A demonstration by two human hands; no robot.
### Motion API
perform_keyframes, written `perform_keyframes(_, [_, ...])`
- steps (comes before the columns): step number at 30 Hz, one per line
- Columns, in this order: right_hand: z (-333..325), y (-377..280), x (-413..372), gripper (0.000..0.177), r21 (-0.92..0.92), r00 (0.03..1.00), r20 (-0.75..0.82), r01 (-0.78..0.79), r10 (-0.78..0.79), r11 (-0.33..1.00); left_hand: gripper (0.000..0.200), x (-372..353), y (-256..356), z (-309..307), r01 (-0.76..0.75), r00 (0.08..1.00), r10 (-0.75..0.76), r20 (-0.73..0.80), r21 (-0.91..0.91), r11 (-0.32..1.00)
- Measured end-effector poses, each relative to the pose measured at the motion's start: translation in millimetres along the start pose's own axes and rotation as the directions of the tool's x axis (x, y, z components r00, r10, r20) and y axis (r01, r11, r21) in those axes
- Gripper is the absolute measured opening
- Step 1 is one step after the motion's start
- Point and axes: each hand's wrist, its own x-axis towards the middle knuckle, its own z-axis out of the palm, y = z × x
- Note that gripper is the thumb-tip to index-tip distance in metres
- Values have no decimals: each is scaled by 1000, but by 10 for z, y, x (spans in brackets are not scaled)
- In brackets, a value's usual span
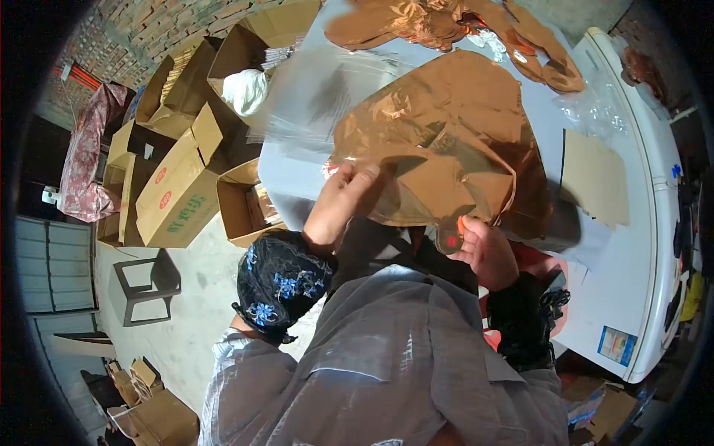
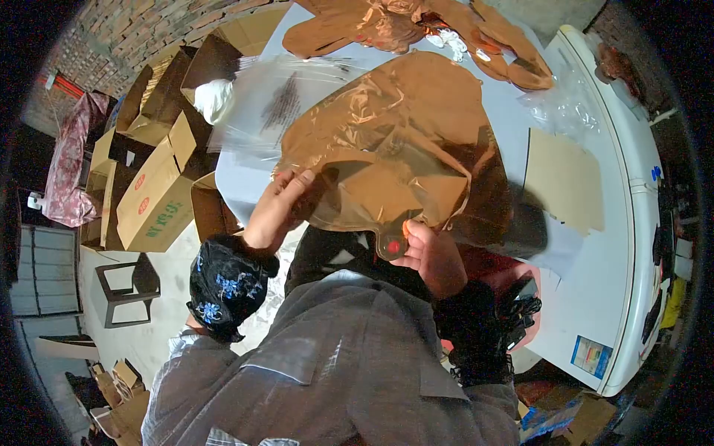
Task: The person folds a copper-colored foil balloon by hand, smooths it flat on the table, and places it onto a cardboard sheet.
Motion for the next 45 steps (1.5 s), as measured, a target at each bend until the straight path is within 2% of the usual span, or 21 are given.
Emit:
perform_keyframes(1, [24,-15,0,27,33,999,-22,-35,36,999,34,-15,86,58,17,998,-21,-58,-69,997])
perform_keyframes(4, [12,-26,13,27,78,998,-12,-63,64,995,30,118,78,-95,59,997,-64,46,106,993])
perform_keyframes(7, [37,-43,-9,27,49,999,-18,-45,46,998,24,216,60,-87,35,993,-64,101,266,963])
perform_keyframes(10, [134,-78,-64,27,40,999,-47,-21,23,999,20,166,129,-5,38,990,-75,117,294,955])
perform_keyframes(13, [105,-66,-41,36,59,999,-28,-31,32,998,20,203,49,14,5,997,-22,78,208,978])
perform_keyframes(14, [71,-57,-31,42,72,999,-22,-32,33,997,19,204,64,11,-19,997,0,81,228,974])
perform_keyframes(16, [97,-63,-9,42,87,999,-35,-39,42,995,18,211,100,12,-66,995,45,87,267,962])
perform_keyframes(18, [173,-81,-7,40,72,999,-44,-12,16,997,16,181,236,24,2,996,-22,89,214,977])
perform_keyframes(19, [171,-74,10,36,101,1000,-19,-11,13,995,16,203,217,106,4,999,1,-48,96,995])
perform_keyframes(21, [162,-51,64,29,155,999,43,-15,9,988,19,276,249,-107,24,999,-33,28,274,961])
perform_keyframes(24, [183,-40,66,30,166,997,78,1,-14,986,20,299,207,-120,-37,999,34,17,212,977])
perform_keyframes(27, [179,-26,88,31,172,994,109,-7,-12,985,25,262,211,-170,-54,998,44,45,261,964])
perform_keyframes(30, [201,-56,82,31,164,994,109,-14,-4,986,23,217,264,-207,-20,999,2,47,376,926])
perform_keyframes(36, [174,-55,110,33,156,996,85,16,-30,988,15,195,246,-142,-4,1000,-1,14,338,941])
perform_keyframes(40, [175,-87,103,31,171,996,68,44,-56,984,16,246,196,-117,-44,999,47,-2,333,942])
perform_keyframes(45, [164,-95,157,41,124,995,75,55,-64,991,17,323,149,-206,-80,997,83,9,389,918])
